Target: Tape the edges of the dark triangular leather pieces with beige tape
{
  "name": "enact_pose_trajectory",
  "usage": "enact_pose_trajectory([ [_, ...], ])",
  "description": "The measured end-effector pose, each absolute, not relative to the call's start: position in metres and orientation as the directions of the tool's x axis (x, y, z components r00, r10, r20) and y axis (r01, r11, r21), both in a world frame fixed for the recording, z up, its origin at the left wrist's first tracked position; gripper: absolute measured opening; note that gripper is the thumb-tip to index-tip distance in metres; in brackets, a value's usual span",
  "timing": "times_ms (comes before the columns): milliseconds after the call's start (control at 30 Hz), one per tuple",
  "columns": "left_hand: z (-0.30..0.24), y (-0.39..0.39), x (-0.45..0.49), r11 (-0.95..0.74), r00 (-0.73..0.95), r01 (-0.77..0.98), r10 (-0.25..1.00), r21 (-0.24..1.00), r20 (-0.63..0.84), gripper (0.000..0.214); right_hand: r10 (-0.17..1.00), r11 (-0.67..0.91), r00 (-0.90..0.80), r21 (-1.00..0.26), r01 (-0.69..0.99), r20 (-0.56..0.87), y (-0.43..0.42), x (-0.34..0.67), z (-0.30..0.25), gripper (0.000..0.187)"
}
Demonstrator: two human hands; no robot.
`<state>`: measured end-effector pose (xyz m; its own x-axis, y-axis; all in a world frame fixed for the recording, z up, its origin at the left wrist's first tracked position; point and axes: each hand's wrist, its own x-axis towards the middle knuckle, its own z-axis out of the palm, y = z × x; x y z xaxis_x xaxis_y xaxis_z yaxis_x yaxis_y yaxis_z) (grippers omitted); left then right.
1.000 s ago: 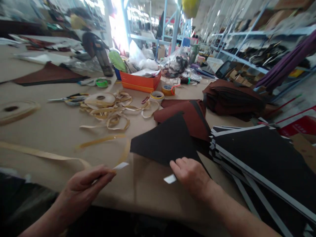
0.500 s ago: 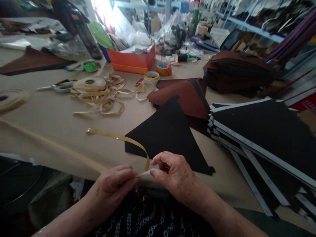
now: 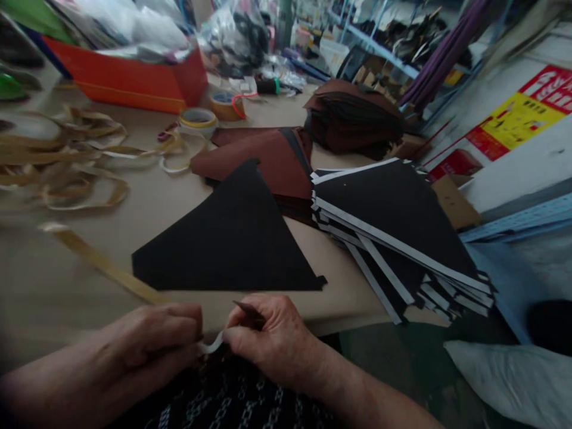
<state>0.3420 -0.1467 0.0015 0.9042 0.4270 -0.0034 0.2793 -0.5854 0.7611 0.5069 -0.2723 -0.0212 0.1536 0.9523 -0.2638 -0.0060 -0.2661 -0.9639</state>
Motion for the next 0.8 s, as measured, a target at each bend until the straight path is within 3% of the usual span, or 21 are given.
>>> enact_pose_trajectory([
  [100,-0.011,-0.132,0.350,-0.583,0.936,0.331,0.303,0.742,-0.180,0.030,0.935,-0.292,0.246,-0.949,0.119,-0.257,-0.280,0.532,-0.021,0.010],
  [367,-0.035,-0.077,0.350,-0.539,0.723,0.689,0.467,0.484,-0.509,0.046,0.761,-0.527,0.569,-0.808,0.264,-0.311,-0.298,0.618,-0.038,0.012],
  [500,-0.042,-0.070,0.349,-0.566,0.667,0.726,0.441,0.390,-0.601,0.049,0.707,-0.618,0.587,-0.748,0.243,-0.393,-0.310,0.629,-0.046,0.016],
  [667,-0.034,-0.072,0.364,-0.631,0.612,0.730,0.434,0.261,-0.661,0.046,0.759,-0.604,0.552,-0.691,0.398,-0.346,-0.313,0.622,-0.049,0.015],
  [800,-0.030,-0.069,0.371,-0.628,0.599,0.738,0.441,0.247,-0.669,0.047,0.776,-0.597,0.538,-0.659,0.457,-0.330,-0.309,0.618,-0.046,0.016],
])
